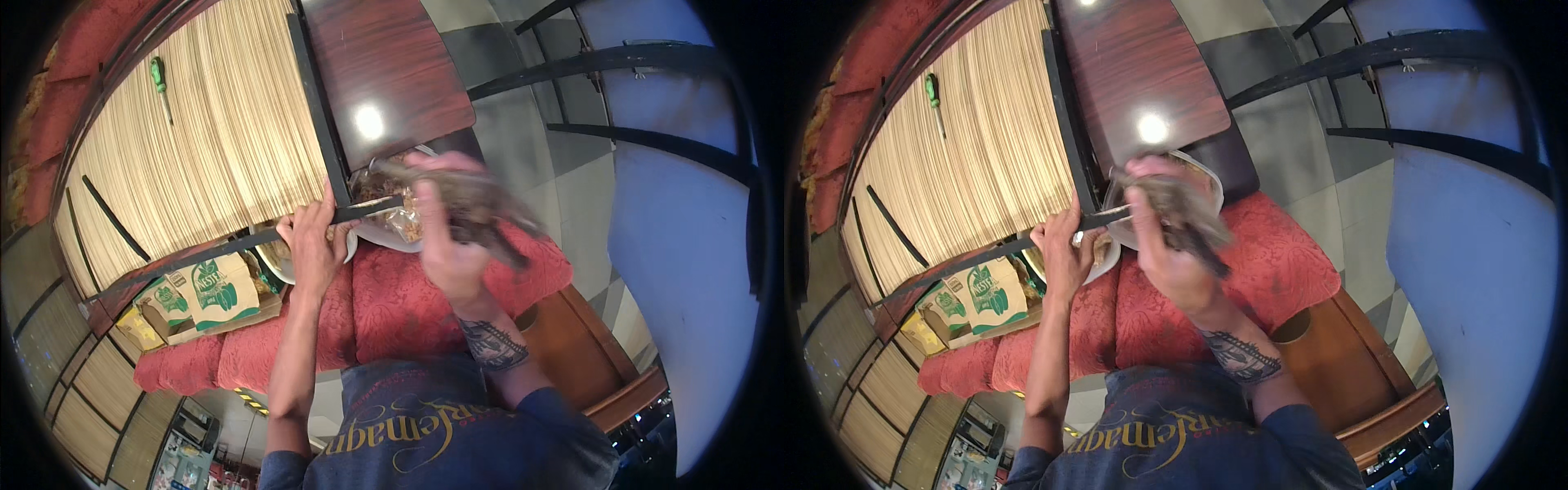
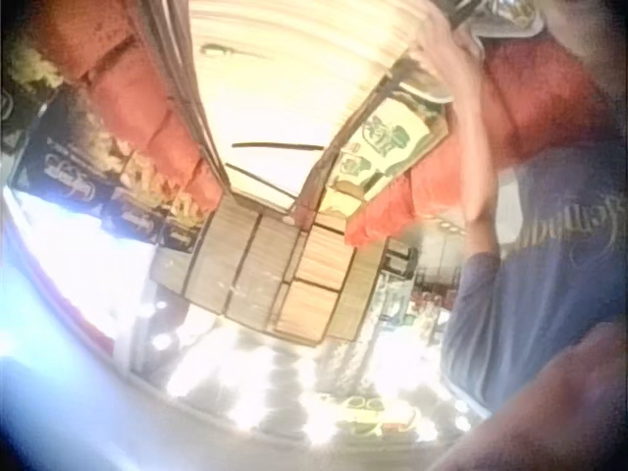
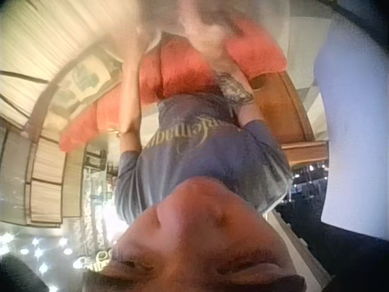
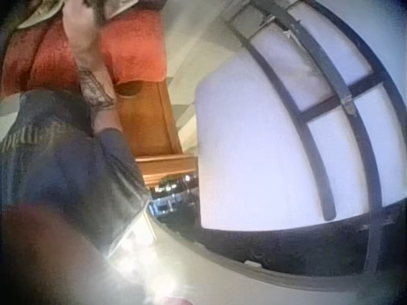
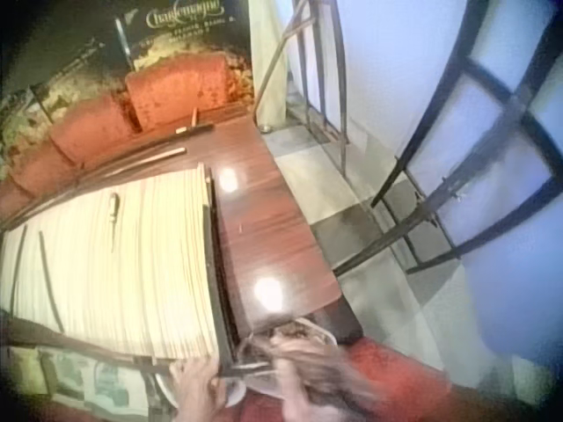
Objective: The person uses pliers to hammer a metal frame onto a bamboo mat and then uses a screwdriver to tighten screws along the edge of the mat. The person works on a table covered with a red cloth in a room with visible shelving.
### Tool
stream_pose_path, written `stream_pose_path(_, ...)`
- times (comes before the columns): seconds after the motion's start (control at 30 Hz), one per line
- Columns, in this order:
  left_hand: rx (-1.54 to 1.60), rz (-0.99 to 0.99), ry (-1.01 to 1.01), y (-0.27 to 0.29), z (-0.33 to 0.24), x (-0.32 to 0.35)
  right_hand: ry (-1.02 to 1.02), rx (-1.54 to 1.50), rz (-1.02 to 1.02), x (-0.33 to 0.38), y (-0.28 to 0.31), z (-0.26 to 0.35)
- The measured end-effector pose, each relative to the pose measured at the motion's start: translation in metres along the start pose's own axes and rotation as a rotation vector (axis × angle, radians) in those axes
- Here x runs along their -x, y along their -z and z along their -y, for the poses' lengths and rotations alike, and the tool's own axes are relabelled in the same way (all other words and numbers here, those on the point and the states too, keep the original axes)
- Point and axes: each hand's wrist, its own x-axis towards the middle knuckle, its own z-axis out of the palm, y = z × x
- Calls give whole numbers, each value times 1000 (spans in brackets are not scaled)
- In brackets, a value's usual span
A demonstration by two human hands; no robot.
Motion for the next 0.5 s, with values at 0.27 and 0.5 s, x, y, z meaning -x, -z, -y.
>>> stream_pose_path(0.27,-1,1,-29,-5,8,5,176,227,89,-9,-13,-21)
stream_pose_path(0.5,7,25,17,4,-4,1,-9,-39,-25,-9,-14,-2)
